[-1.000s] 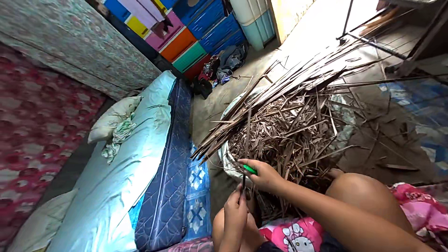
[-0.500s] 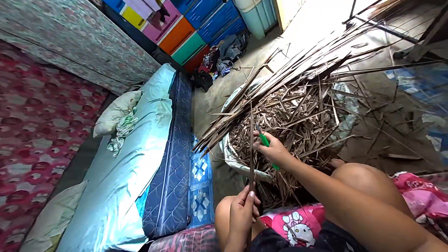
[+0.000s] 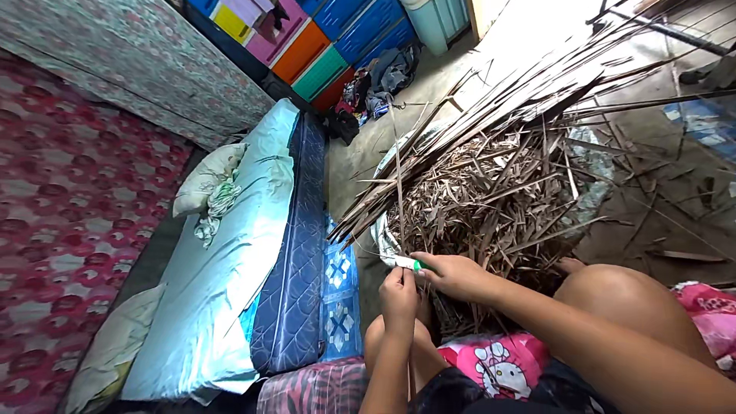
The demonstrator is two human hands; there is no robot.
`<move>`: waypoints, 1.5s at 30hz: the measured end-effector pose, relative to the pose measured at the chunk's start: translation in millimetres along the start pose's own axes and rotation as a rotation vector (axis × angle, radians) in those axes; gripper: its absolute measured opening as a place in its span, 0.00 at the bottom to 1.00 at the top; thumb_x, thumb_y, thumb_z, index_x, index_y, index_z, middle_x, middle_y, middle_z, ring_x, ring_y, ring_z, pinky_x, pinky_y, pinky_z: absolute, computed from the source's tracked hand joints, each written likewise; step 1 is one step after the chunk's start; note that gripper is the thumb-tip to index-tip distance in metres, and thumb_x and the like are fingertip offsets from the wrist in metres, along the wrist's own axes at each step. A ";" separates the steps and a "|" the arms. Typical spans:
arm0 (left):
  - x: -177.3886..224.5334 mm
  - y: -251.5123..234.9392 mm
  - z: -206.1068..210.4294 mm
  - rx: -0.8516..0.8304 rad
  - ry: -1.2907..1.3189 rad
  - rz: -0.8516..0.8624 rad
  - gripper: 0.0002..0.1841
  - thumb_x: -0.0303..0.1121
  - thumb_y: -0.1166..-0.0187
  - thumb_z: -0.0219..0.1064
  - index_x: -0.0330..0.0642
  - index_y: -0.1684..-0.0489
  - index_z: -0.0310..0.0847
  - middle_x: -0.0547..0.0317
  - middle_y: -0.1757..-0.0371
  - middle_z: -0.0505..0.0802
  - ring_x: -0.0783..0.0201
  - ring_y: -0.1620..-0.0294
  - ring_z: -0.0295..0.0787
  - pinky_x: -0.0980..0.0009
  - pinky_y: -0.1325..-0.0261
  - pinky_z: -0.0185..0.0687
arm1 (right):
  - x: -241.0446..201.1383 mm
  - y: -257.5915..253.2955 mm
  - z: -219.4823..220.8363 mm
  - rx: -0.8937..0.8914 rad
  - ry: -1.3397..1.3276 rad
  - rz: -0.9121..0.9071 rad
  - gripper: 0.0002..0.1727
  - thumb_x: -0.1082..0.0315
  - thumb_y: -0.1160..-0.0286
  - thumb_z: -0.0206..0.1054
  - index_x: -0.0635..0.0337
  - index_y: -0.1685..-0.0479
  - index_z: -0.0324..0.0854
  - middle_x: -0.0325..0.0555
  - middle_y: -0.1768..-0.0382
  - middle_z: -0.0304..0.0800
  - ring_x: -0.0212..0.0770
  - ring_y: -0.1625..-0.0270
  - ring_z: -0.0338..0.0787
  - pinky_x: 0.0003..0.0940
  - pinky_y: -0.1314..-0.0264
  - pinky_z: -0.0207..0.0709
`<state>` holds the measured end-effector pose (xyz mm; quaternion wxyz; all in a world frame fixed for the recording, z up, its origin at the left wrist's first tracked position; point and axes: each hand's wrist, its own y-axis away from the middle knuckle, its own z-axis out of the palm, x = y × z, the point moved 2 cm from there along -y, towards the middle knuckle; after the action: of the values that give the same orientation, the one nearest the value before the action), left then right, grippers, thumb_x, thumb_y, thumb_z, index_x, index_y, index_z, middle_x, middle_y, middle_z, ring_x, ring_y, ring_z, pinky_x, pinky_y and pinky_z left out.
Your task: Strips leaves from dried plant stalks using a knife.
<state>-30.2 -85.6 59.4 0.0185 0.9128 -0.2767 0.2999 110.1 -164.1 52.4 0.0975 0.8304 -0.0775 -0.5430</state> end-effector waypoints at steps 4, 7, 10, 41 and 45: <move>-3.5 2.8 0.6 0.013 -0.060 0.021 0.16 0.30 0.16 0.58 0.32 0.71 0.89 0.52 0.76 0.89 0.61 0.72 0.88 0.59 0.61 0.85 | -3.0 0.6 4.1 -0.101 -0.246 0.035 0.32 0.56 0.04 0.51 0.43 0.03 0.52 0.62 0.34 0.86 0.54 0.44 0.89 0.54 0.38 0.80; 0.3 7.1 1.0 0.011 -0.105 0.041 0.15 0.28 0.16 0.59 0.30 0.70 0.89 0.48 0.73 0.90 0.57 0.70 0.89 0.55 0.59 0.84 | 1.3 -2.2 10.3 -0.088 -0.419 0.058 0.31 0.57 0.04 0.53 0.41 0.04 0.53 0.56 0.49 0.85 0.41 0.69 0.81 0.39 0.64 0.78; -0.8 8.1 1.6 0.031 -0.115 0.064 0.14 0.28 0.16 0.59 0.29 0.65 0.91 0.47 0.71 0.92 0.56 0.67 0.90 0.55 0.57 0.85 | 4.2 -5.4 17.9 -0.022 -0.470 0.034 0.31 0.58 0.06 0.55 0.44 0.05 0.57 0.54 0.49 0.86 0.39 0.70 0.80 0.36 0.65 0.77; 4.9 19.2 -2.9 -0.039 -0.113 0.119 0.19 0.30 0.12 0.57 0.30 0.30 0.84 0.41 0.39 0.94 0.49 0.44 0.95 0.52 0.37 0.85 | 12.7 -10.2 12.6 0.161 -0.648 0.012 0.30 0.60 0.08 0.59 0.53 0.09 0.64 0.48 0.49 0.88 0.30 0.72 0.79 0.27 0.69 0.75; 3.9 27.7 0.0 -0.057 -0.153 0.148 0.20 0.31 0.13 0.59 0.36 0.27 0.83 0.41 0.53 0.97 0.48 0.55 0.96 0.48 0.47 0.87 | 20.7 -13.4 -11.2 0.320 -0.696 0.064 0.29 0.61 0.07 0.57 0.56 0.10 0.64 0.49 0.58 0.86 0.33 0.72 0.79 0.29 0.69 0.75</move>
<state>-41.9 -111.0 58.0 0.0011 0.9091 -0.3526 0.2221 128.8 -155.1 35.1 -0.0486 0.5983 -0.2154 -0.7703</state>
